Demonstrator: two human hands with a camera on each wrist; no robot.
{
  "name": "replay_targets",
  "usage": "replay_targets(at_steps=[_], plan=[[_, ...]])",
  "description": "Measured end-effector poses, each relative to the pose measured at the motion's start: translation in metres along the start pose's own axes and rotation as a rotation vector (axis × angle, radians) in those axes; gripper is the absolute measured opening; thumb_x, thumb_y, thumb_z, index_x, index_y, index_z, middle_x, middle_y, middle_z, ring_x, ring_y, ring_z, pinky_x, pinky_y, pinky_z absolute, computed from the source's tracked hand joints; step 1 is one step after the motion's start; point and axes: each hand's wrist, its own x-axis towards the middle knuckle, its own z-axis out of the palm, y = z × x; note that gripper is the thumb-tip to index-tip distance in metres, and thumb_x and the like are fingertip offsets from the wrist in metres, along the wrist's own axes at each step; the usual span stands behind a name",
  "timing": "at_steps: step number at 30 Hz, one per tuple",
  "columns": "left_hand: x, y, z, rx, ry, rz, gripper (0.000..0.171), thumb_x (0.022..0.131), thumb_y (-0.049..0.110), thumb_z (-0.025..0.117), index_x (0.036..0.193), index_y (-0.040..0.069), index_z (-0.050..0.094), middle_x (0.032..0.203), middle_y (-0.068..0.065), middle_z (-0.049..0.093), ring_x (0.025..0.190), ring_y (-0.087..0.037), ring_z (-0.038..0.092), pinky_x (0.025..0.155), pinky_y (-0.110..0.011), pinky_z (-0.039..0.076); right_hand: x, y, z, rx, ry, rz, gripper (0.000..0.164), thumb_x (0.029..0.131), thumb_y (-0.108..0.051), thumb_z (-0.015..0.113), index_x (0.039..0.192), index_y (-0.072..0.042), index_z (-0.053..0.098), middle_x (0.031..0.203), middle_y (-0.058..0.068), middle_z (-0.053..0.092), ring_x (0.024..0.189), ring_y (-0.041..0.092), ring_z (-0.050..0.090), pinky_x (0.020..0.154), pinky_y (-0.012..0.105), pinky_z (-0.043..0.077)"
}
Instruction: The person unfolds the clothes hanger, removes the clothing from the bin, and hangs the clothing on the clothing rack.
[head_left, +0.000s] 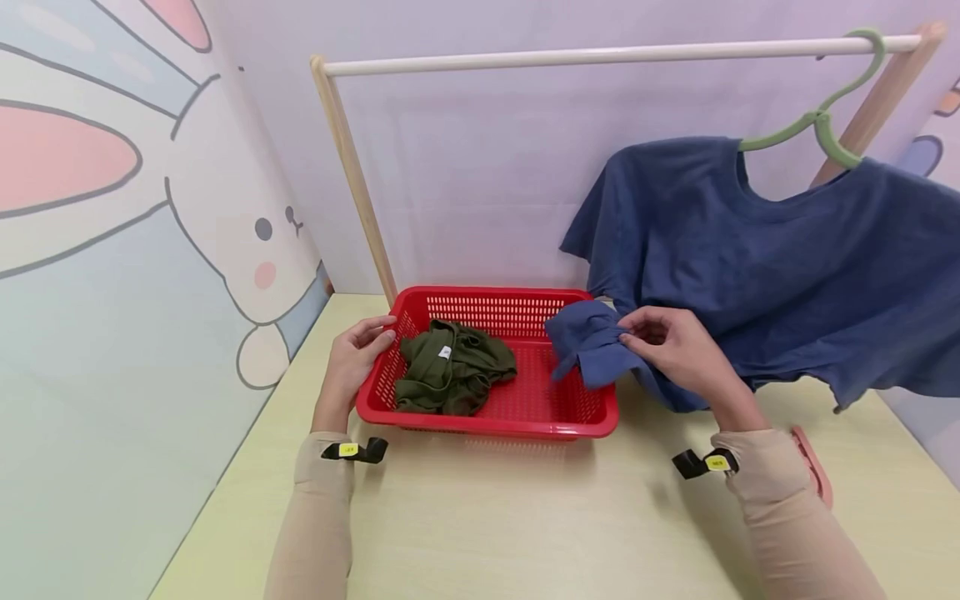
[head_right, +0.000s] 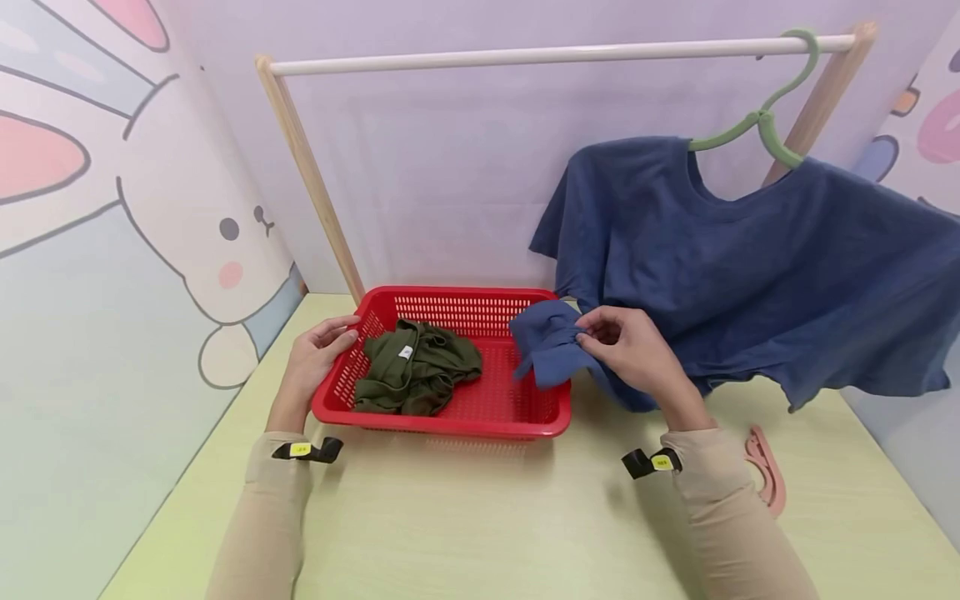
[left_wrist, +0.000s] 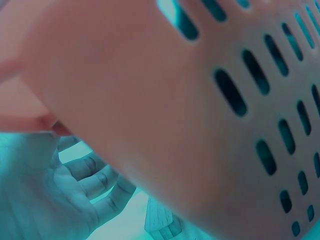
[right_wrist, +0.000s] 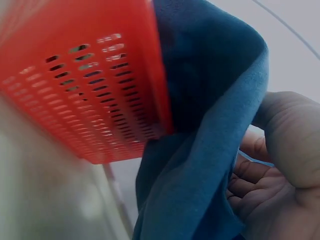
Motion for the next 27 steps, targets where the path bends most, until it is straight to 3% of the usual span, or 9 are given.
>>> replay_targets(at_steps=[4,13,20,27], plan=[[-0.001,0.002,0.000,-0.001,0.002,-0.011,0.047,0.111,0.035,0.072,0.153,0.015,0.067,0.146,-0.020,0.065,0.127,-0.031,0.068,0.092,-0.031,0.065,-0.003,-0.005,-0.014,-0.008,0.055,-0.002,0.015,0.104,-0.012,0.081,0.116,-0.003,0.079,0.103,0.011,0.076,0.082,0.013,0.069,0.074,0.015,0.057],[-0.003,0.004,0.001,-0.004,0.003,-0.018,0.047,0.110,0.036,0.073,0.153,0.016,0.067,0.146,-0.020,0.065,0.127,-0.029,0.067,0.092,-0.030,0.065,-0.018,-0.004,-0.059,0.009,0.240,0.009,0.018,0.105,-0.008,0.078,0.121,0.002,0.076,0.099,-0.020,0.074,0.081,0.000,0.069,0.071,0.009,0.053],[-0.004,0.004,0.001,-0.003,0.012,-0.011,0.046,0.110,0.034,0.072,0.152,0.016,0.068,0.144,-0.017,0.065,0.127,-0.028,0.066,0.093,-0.029,0.065,-0.028,-0.004,-0.085,-0.015,0.365,0.085,0.024,0.106,-0.015,0.078,0.125,0.000,0.077,0.098,-0.027,0.072,0.083,-0.003,0.066,0.073,0.005,0.051],[-0.003,0.002,0.000,0.003,0.008,-0.005,0.047,0.111,0.035,0.072,0.154,0.016,0.067,0.146,-0.019,0.065,0.130,-0.032,0.066,0.092,-0.030,0.065,-0.034,-0.003,-0.097,-0.002,0.414,0.121,0.025,0.106,-0.014,0.077,0.127,0.000,0.076,0.097,-0.028,0.071,0.079,-0.001,0.062,0.070,0.005,0.049]])
